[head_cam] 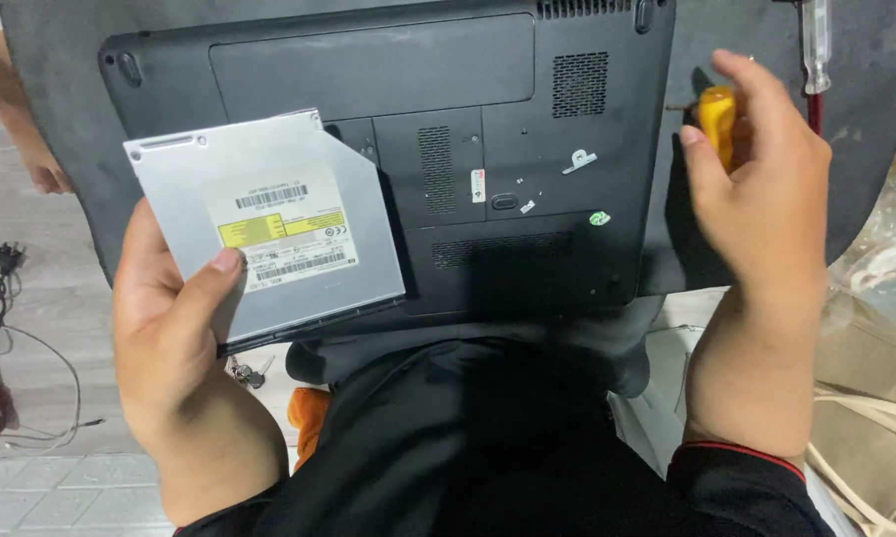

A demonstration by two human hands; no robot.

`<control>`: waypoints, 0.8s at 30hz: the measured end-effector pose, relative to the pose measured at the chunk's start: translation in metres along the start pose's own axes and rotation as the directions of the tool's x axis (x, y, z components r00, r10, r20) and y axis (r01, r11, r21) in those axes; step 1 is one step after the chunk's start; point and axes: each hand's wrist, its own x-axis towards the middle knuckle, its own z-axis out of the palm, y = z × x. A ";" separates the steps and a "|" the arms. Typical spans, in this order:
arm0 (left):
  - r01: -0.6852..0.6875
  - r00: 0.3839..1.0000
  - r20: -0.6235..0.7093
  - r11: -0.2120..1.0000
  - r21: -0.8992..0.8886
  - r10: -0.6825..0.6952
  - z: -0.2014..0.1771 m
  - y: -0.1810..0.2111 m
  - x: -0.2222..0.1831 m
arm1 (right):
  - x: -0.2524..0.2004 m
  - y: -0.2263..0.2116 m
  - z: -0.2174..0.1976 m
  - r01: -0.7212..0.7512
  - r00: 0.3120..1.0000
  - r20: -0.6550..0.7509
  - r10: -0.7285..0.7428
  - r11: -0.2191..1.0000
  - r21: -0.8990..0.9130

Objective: Securing and removing small screws on a laptop optical drive using a manual screwdriver.

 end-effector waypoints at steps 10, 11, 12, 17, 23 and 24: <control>-0.009 1.000 0.007 1.000 0.012 0.009 -0.009 -0.003 0.006 | -0.001 0.019 0.017 0.220 0.955 -0.157 -0.252 0.955 -0.200; -0.017 1.000 0.012 1.000 0.007 0.017 -0.009 -0.005 0.008 | -0.001 0.022 0.019 0.217 0.955 -0.157 -0.252 0.953 -0.210; -0.014 1.000 0.012 1.000 0.008 0.014 -0.007 -0.005 0.008 | -0.002 0.022 0.020 0.216 0.956 -0.155 -0.250 0.954 -0.209; -0.002 1.000 0.016 0.997 0.072 0.001 -0.002 -0.003 0.010 | -0.005 0.019 0.023 0.215 0.952 -0.179 -0.250 0.958 -0.191; -0.016 0.998 0.057 0.999 0.047 0.014 -0.001 -0.003 0.010 | -0.009 0.015 0.028 0.198 0.953 -0.188 -0.239 0.957 -0.212; -0.012 0.998 0.056 0.999 0.047 0.010 0.000 -0.002 0.010 | -0.009 0.015 0.027 0.197 0.954 -0.185 -0.237 0.957 -0.211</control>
